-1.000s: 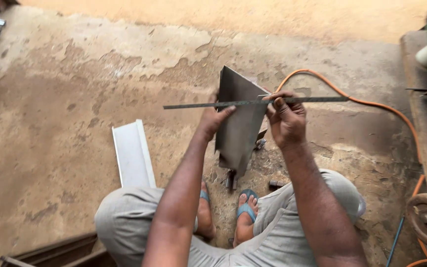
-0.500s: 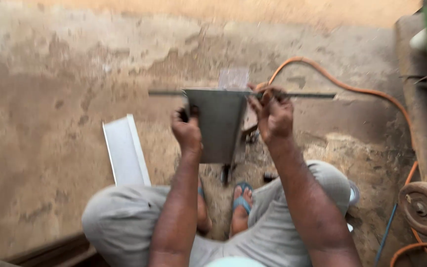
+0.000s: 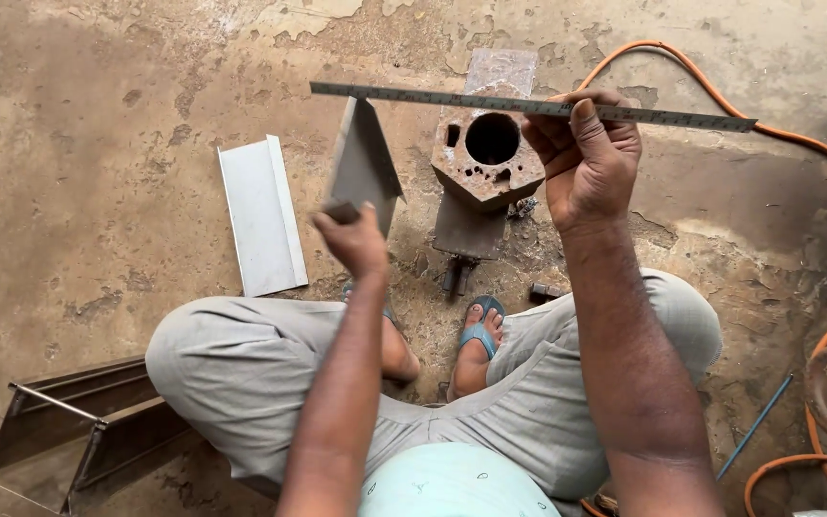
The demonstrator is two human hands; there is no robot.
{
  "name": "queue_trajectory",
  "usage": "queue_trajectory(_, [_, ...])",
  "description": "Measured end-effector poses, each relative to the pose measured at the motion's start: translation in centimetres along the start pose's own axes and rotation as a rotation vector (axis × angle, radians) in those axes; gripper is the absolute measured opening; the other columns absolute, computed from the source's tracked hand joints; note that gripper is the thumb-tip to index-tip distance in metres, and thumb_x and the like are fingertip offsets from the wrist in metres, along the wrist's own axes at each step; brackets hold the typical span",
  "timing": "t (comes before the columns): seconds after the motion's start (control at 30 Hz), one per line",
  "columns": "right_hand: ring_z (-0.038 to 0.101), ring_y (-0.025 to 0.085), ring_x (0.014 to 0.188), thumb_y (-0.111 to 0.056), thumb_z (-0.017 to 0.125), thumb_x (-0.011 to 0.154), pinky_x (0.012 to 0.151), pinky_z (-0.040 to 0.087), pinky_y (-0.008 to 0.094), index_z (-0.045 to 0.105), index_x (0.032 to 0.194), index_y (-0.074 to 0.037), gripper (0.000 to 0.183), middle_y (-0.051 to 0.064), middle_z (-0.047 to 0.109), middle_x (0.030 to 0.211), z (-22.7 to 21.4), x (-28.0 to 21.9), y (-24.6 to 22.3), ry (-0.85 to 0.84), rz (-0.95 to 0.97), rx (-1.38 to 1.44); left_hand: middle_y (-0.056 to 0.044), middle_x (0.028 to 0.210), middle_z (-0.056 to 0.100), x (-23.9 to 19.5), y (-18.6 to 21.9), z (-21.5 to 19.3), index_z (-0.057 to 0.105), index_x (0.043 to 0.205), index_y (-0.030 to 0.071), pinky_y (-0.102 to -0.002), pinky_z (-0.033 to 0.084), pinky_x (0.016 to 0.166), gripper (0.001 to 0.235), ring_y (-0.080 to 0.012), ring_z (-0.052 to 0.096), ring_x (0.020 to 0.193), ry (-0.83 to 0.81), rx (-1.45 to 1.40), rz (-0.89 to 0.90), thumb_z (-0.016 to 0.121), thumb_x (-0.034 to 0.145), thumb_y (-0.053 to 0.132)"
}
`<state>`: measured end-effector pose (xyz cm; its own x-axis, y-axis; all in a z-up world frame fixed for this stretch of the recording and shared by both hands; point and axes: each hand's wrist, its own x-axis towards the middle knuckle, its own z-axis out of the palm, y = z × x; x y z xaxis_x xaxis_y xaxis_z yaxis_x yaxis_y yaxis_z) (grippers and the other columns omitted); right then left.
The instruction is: The recorder is measuring and hammering metal sheets into specific shapes on an anvil block.
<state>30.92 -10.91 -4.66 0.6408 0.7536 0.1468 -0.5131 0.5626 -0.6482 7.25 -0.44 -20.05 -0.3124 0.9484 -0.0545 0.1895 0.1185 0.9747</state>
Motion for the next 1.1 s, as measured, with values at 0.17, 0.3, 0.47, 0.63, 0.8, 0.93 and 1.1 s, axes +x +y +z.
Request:
queue_trajectory(0.17, [0.078, 0.031, 0.099, -0.01, 0.069, 0.107, 0.089, 0.068, 0.048, 0.073, 0.107, -0.003, 0.007, 0.016, 0.078, 0.101, 0.1, -0.1, 0.5, 0.001, 0.021, -0.042, -0.02, 0.127, 0.062, -5.1, 1.5, 0.2, 0.039, 0.134, 0.004, -0.041, 0.066, 0.086, 0.057, -0.032, 0.072, 0.105, -0.159, 0.118, -0.135, 0.076, 0.091, 0.015])
queue_trajectory(0.3, [0.078, 0.029, 0.098, -0.011, 0.068, 0.106, 0.088, 0.069, 0.046, 0.072, 0.107, -0.003, 0.009, 0.015, 0.077, 0.1, -0.4, 0.2, 2.0, -0.021, 0.076, -0.059, -0.028, 0.144, 0.054, -4.9, -0.1, -0.1, 0.034, 0.147, 0.001, -0.046, 0.05, 0.107, 0.068, -0.0395, 0.058, 0.13, -0.285, 0.009, 0.241, 0.076, 0.094, 0.01])
queue_trajectory(0.47, [0.078, 0.029, 0.096, -0.009, 0.067, 0.106, 0.085, 0.069, 0.046, 0.071, 0.107, -0.003, 0.007, 0.014, 0.077, 0.1, -1.7, 0.9, 3.9, 0.051, 0.124, -0.12, -0.026, 0.149, 0.053, -1.8, 3.8, -0.7, 0.035, 0.152, 0.003, -0.042, 0.046, 0.119, 0.07, -0.034, 0.055, 0.138, -0.493, 0.032, 0.312, 0.073, 0.095, 0.013])
queue_trajectory(0.63, [0.079, 0.03, 0.087, -0.011, 0.068, 0.102, 0.076, 0.07, 0.044, 0.069, 0.101, -0.004, 0.007, 0.014, 0.077, 0.092, -2.0, 1.7, 4.6, 0.275, 0.192, -0.152, -0.022, 0.145, 0.058, 2.1, 6.9, 0.7, 0.044, 0.149, 0.005, -0.039, 0.056, 0.1, 0.065, -0.0333, 0.062, 0.131, -0.784, 0.168, 0.049, 0.072, 0.091, 0.006])
queue_trajectory(0.8, [0.079, 0.029, 0.086, -0.01, 0.068, 0.101, 0.075, 0.069, 0.044, 0.069, 0.102, -0.005, 0.005, 0.014, 0.077, 0.092, -1.7, 1.9, 4.9, 0.287, 0.22, -0.145, -0.019, 0.142, 0.059, 4.5, 7.3, 2.0, 0.044, 0.149, 0.007, -0.037, 0.066, 0.083, 0.073, -0.0306, 0.065, 0.122, -0.853, 0.076, -0.23, 0.064, 0.08, -0.005])
queue_trajectory(0.93, [0.079, 0.029, 0.084, -0.008, 0.068, 0.1, 0.074, 0.07, 0.044, 0.069, 0.099, -0.006, 0.003, 0.014, 0.077, 0.092, -1.0, 2.7, 5.3, 0.292, 0.22, -0.148, -0.016, 0.144, 0.058, 5.9, 6.6, 2.6, 0.046, 0.149, 0.007, -0.037, 0.067, 0.085, 0.078, -0.0268, 0.064, 0.122, -0.776, -0.022, -0.327, 0.064, 0.075, -0.009])
queue_trajectory(1.1, [0.079, 0.029, 0.084, -0.006, 0.069, 0.101, 0.073, 0.071, 0.045, 0.07, 0.097, -0.004, 0.004, 0.014, 0.076, 0.09, 0.9, 3.4, 6.3, 0.269, 0.197, -0.133, -0.017, 0.142, 0.059, 3.8, 7.8, 1.9, 0.04, 0.155, 0.009, -0.036, 0.062, 0.09, 0.076, -0.0258, 0.064, 0.12, -0.698, -0.013, -0.339, 0.06, 0.083, -0.002])
